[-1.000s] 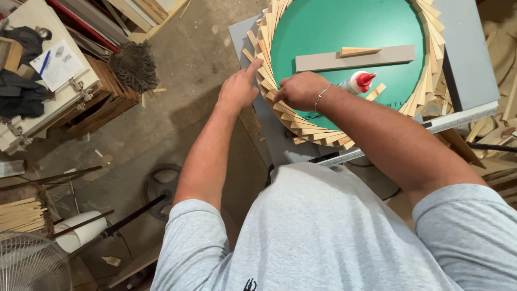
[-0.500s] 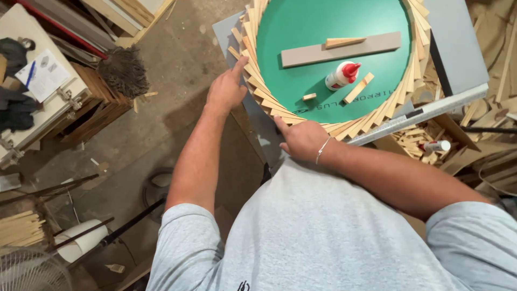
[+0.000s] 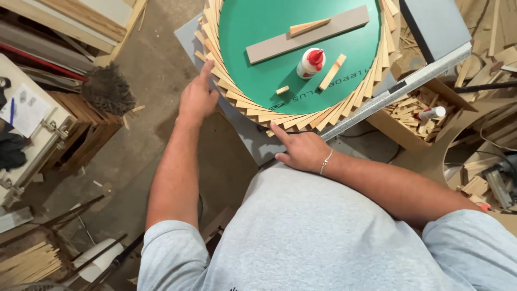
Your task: Gluing small wooden slats onto a circular mirror frame to create a decorative border
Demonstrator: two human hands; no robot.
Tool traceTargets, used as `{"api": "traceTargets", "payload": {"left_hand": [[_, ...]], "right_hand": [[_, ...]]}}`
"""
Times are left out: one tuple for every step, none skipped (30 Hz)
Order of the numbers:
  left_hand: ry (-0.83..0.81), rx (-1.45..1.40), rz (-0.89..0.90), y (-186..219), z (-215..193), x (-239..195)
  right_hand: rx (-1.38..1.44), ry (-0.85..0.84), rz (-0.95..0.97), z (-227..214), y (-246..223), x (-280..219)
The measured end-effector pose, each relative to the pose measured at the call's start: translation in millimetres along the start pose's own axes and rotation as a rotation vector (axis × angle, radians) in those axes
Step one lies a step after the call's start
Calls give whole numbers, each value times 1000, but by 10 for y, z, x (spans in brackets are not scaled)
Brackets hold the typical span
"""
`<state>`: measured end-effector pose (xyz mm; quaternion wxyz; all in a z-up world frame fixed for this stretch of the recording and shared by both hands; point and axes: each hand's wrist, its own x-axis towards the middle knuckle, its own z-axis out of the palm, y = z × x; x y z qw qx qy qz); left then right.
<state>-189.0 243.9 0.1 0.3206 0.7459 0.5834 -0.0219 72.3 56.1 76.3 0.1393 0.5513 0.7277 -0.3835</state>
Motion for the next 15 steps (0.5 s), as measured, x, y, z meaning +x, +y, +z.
{"api": "traceTargets", "payload": {"left_hand": [[-2,4,4,24,-27,-11],[-1,7,-7,51,-43,-24],[-1,11,-17,78,-58,-39],[-4,13,-11,84,-63,-39],[-8,20,-19,89,-70,-40],[-10,25,-28,98,-79,-36],[-12,27,-21,112,-74,-32],[-13,30,-29,115,-75,-38],[-13,33,-37,117,-75,-44],[-16,35,-33,116,-77,-48],[-17,32,-40,116,-78,-52],[-17,28,-45,121,-82,-45],[-18,29,-39,115,-76,-40],[-20,34,-45,108,-71,-33],[-22,38,-51,101,-68,-26]], "right_hand": [[4,3,2,2,39,-15],[7,3,7,15,77,-41],[9,3,12,29,115,-67],[14,6,18,37,143,-93],[38,15,18,45,168,-119],[60,24,17,45,197,-145],[62,28,23,42,214,-191],[90,14,60,37,226,-230],[118,1,97,33,237,-268],[122,3,100,52,262,-278],[138,2,105,71,286,-288],[153,3,111,81,317,-295],[154,7,115,79,323,-316],[187,12,118,74,330,-334],[220,17,120,69,337,-352]]}}
